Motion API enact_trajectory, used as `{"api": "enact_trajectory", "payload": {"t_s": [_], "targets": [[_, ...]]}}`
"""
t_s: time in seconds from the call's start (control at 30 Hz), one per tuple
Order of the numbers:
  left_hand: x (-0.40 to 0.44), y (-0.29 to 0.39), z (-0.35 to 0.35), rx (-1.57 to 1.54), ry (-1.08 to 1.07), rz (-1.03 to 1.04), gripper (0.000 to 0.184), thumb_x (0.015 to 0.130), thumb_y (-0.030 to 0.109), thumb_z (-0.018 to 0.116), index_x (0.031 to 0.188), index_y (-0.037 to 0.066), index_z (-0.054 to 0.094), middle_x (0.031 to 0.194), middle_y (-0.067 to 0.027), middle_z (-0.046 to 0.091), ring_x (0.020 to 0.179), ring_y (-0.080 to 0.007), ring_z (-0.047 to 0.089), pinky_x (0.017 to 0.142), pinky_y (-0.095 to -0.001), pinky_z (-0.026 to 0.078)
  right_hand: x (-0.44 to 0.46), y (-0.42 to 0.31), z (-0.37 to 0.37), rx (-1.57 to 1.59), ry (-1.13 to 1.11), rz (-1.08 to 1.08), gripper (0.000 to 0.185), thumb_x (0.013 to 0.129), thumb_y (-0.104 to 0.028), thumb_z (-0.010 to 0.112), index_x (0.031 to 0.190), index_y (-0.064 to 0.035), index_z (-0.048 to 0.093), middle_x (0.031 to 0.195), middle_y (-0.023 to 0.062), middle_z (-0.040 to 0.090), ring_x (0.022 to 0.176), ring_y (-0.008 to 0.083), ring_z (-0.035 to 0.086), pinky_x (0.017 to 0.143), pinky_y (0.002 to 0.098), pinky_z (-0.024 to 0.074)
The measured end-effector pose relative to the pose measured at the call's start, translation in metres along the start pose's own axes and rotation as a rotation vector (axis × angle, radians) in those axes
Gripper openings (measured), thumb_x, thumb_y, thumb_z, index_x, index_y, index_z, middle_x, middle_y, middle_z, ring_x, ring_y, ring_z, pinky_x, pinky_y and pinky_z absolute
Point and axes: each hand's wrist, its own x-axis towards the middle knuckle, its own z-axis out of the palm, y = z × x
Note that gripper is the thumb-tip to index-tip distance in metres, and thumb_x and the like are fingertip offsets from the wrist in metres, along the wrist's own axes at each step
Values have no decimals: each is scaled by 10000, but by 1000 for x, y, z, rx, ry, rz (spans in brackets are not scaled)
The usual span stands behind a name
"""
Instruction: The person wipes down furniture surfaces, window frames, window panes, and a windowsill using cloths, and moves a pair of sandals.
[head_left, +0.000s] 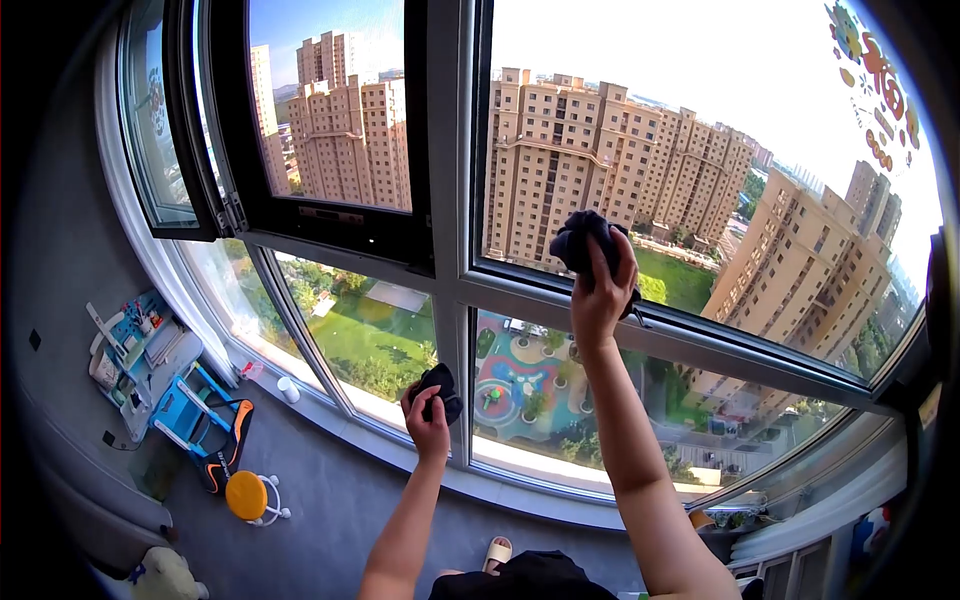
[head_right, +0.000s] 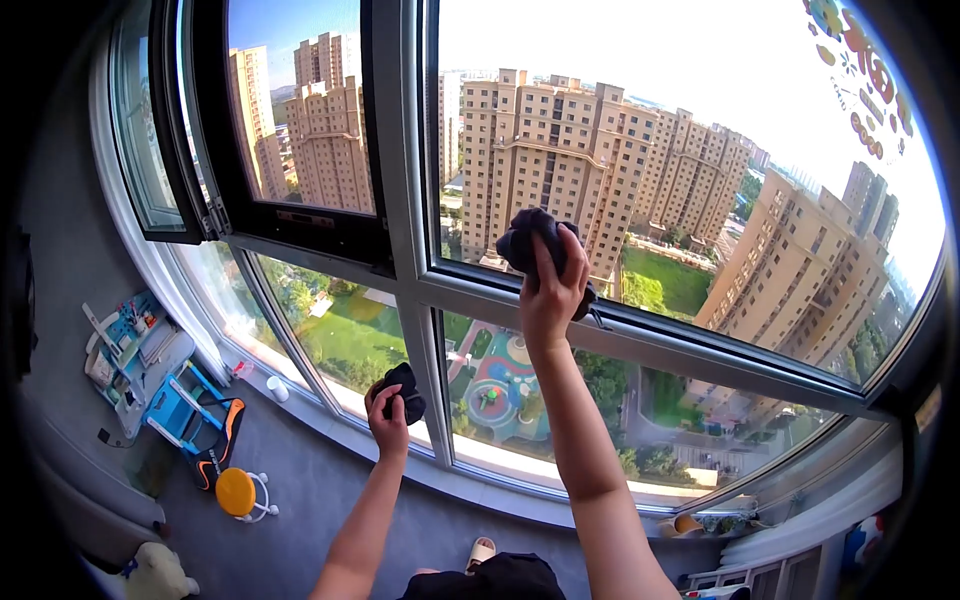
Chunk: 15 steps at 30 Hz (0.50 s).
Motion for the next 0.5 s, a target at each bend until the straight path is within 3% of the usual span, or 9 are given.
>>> {"api": "enact_trajectory", "payload": {"t_s": [0.07, 0.13, 0.17, 0.2, 0.27, 0.37, 0.5], "targets": [[18, 1, 4, -17, 0, 43, 132, 815, 65, 575, 918, 62, 658, 1108, -141, 519, 1097, -302, 483, 951, -376, 384, -6, 0, 31, -78, -52, -74, 559, 622, 53, 613, 1152, -124, 608, 1204, 94, 503, 1093, 312, 475, 939, 400, 392], [30, -7, 12, -70, 21, 33, 131, 819, 61, 573, 921, 58, 654, 1116, -139, 513, 1101, -299, 480, 952, -378, 382, -50, -13, 62, -20, -253, -200, 393, 687, -27, 597, 1059, -134, 663, 1167, 35, 536, 1070, 256, 508, 911, 374, 406], [35, -7, 15, -84, -4, 20, 129, 833, 47, 554, 927, 43, 642, 1146, -111, 489, 1103, -258, 480, 972, -358, 364, -72, -18, 73, -50, -278, -300, 331, 717, -75, 585, 1028, -141, 675, 1136, 13, 554, 1045, 219, 527, 899, 355, 410], [42, -8, 15, -101, -28, 29, 128, 831, 48, 555, 925, 43, 643, 1144, -112, 490, 1101, -261, 483, 970, -357, 366, -61, -18, 72, 27, -262, -269, 305, 714, -86, 588, 1000, -131, 683, 1120, 12, 563, 1037, 201, 533, 883, 350, 419], [55, -9, 19, -149, -74, 48, 126, 827, 49, 558, 920, 44, 644, 1140, -114, 492, 1095, -266, 487, 967, -355, 368, -36, -13, 53, 60, -372, -297, 346, 645, -63, 629, 979, -132, 691, 1110, 22, 570, 1012, 240, 534, 878, 366, 420], [73, -13, 17, -111, -148, 163, 128, 804, 39, 577, 907, 57, 651, 1137, -146, 507, 1075, -304, 508, 939, -376, 400, 26, -3, 28, -154, -101, -273, 436, 591, 27, 617, 989, -133, 692, 1077, 49, 565, 990, 281, 515, 861, 389, 424], [99, -10, 7, -125, -193, 276, 129, 766, 5, 589, 863, 53, 658, 1114, -172, 530, 1066, -320, 519, 935, -390, 409, 50, -33, 72, -192, 164, -140, 475, 601, 62, 584, 1030, -122, 674, 1119, 78, 545, 1006, 313, 497, 861, 404, 424]]}}
